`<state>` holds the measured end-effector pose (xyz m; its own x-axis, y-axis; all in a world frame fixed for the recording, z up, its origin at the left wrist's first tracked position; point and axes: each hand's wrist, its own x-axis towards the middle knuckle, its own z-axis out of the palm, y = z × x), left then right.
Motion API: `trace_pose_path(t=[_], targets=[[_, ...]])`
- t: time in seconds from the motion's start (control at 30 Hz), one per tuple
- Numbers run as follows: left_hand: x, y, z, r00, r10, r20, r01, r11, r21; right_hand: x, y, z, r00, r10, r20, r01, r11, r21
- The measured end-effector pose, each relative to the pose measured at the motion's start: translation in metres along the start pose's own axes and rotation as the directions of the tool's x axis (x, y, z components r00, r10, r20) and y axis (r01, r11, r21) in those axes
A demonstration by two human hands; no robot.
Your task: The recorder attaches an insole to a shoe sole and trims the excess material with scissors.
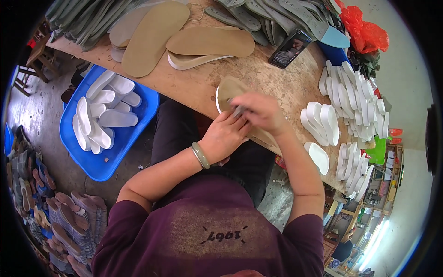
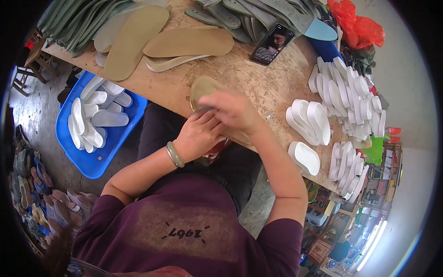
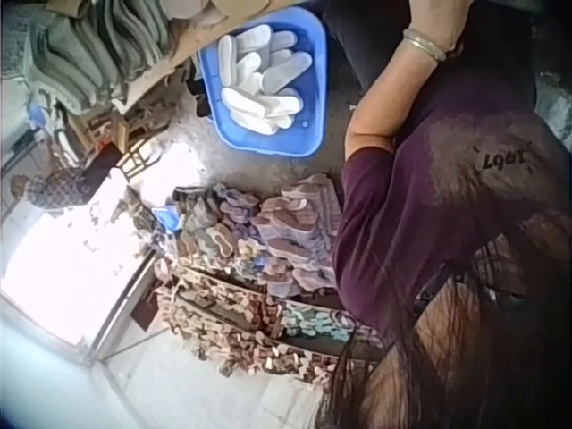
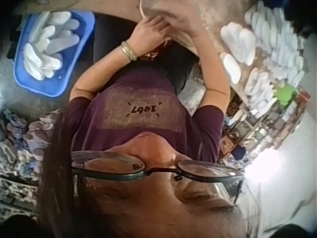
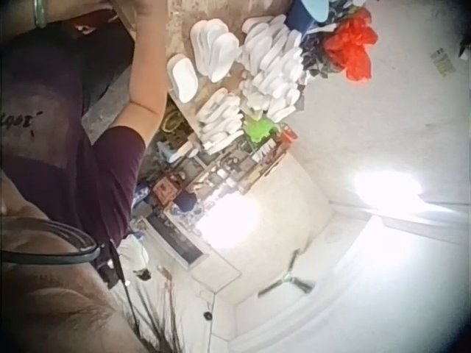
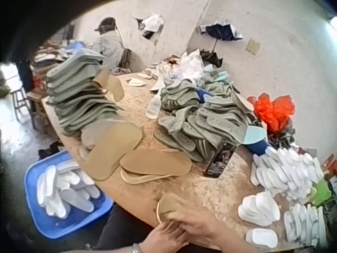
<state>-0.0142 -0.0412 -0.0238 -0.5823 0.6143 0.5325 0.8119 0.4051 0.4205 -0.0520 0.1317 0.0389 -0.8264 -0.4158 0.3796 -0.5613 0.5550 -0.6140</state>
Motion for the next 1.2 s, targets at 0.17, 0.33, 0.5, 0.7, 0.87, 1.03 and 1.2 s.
trace_pose_path(t=[0.17,0.33,0.5,0.7,0.87,1.03,1.2], targets=[[-0.003,0.000,0.006,1.000,0.015,-0.008,-0.015,1.000,-0.002,0.015,0.014,0.002,0.916,-0.328,0.232,0.387,0.875,-0.291],[0.000,-0.003,0.004,0.999,0.043,-0.034,-0.041,0.997,0.060,0.027,0.009,0.021,0.967,0.147,-0.208,-0.170,0.981,-0.098],[0.003,-0.003,0.005,0.997,0.048,-0.059,-0.047,0.999,0.017,0.031,0.027,0.012,0.676,0.661,-0.326,-0.320,0.661,0.679],[-0.001,-0.005,0.006,0.999,0.016,-0.038,-0.017,1.000,-0.022,0.007,0.003,0.005,0.985,0.139,-0.098,-0.123,0.981,0.152],[-0.005,-0.006,0.008,0.998,0.032,-0.061,-0.039,0.993,-0.115,0.026,0.010,0.003,0.899,-0.314,0.304,0.366,0.922,-0.130],[0.000,-0.007,0.002,0.995,0.045,-0.087,-0.056,0.991,-0.125,0.025,0.026,0.009,0.978,-0.204,0.051,0.207,0.975,-0.077],[0.003,-0.008,0.002,0.997,0.038,-0.074,-0.043,0.997,-0.068,0.042,0.023,0.020,0.766,0.619,-0.171,-0.420,0.685,0.596]])
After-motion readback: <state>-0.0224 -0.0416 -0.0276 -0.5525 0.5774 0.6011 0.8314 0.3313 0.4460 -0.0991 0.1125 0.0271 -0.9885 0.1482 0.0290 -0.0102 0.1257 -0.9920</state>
